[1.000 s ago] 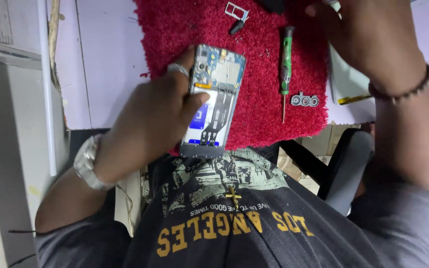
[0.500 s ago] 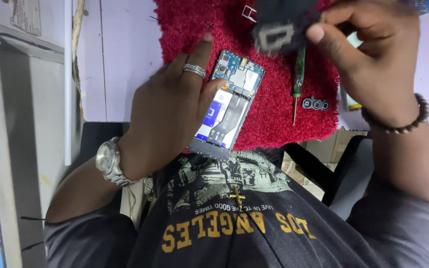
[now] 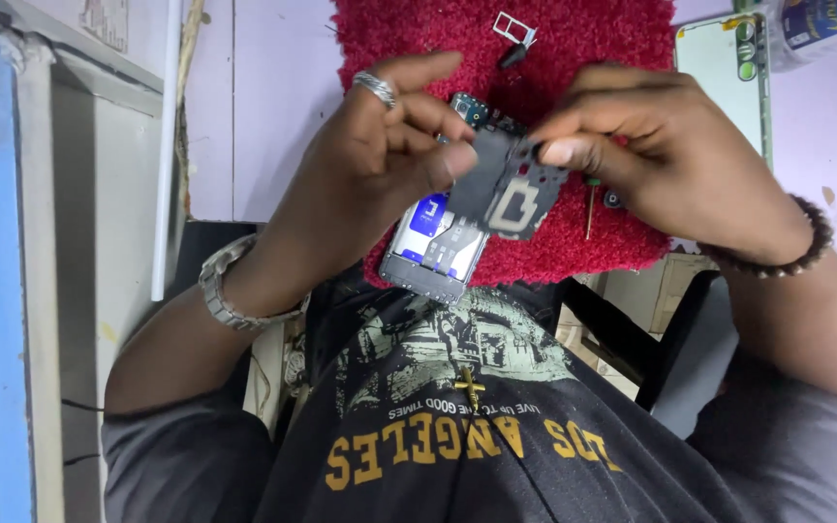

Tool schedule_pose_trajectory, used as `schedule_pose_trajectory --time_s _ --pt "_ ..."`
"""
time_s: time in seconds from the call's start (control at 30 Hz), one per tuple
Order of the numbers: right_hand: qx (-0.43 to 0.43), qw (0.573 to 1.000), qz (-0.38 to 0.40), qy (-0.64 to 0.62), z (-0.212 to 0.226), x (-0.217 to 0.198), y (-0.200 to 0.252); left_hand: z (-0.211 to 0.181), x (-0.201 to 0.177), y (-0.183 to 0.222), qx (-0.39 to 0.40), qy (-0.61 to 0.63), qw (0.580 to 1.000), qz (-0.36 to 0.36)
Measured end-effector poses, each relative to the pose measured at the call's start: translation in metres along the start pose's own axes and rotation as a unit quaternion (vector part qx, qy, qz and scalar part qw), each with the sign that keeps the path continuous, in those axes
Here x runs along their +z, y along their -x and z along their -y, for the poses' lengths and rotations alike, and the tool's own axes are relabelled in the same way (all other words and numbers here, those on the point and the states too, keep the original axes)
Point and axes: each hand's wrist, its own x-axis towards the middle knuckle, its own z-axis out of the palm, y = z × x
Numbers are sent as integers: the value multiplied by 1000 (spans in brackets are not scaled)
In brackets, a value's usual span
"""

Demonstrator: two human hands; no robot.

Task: Assembling or disassembling the internal components and casing of a mobile phone using a screwdriver

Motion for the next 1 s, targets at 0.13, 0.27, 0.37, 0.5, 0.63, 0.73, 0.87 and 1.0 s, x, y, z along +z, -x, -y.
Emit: schedule_pose_trajectory --time_s 0.13,0.27,0.37,0.5,0.63,0.73,0.87,1.0 --pt "-73 995 43 58 11 -1 -13 -5 1 1 4 -80 995 62" --pt "-26 997 -65 -16 8 2 -12 -4 1 8 57 -42 994 -77" --pt "63 988 -54 -128 15 1 -20 4 -2 7 99 38 980 -167" --pt "61 993 4 -98 15 2 -32 8 2 12 107 49 977 -178" --pt "70 972 47 -218 7 3 -35 14 7 15 145 102 973 -146" --pt "83 961 15 -262 2 5 -32 16 10 14 162 86 973 -137" --pt "98 963 -66 -243 -20 2 -23 14 10 18 146 52 981 -113" --pt "166 951 -95 -244 -32 -2 -20 6 -1 6 123 -154 972 -128"
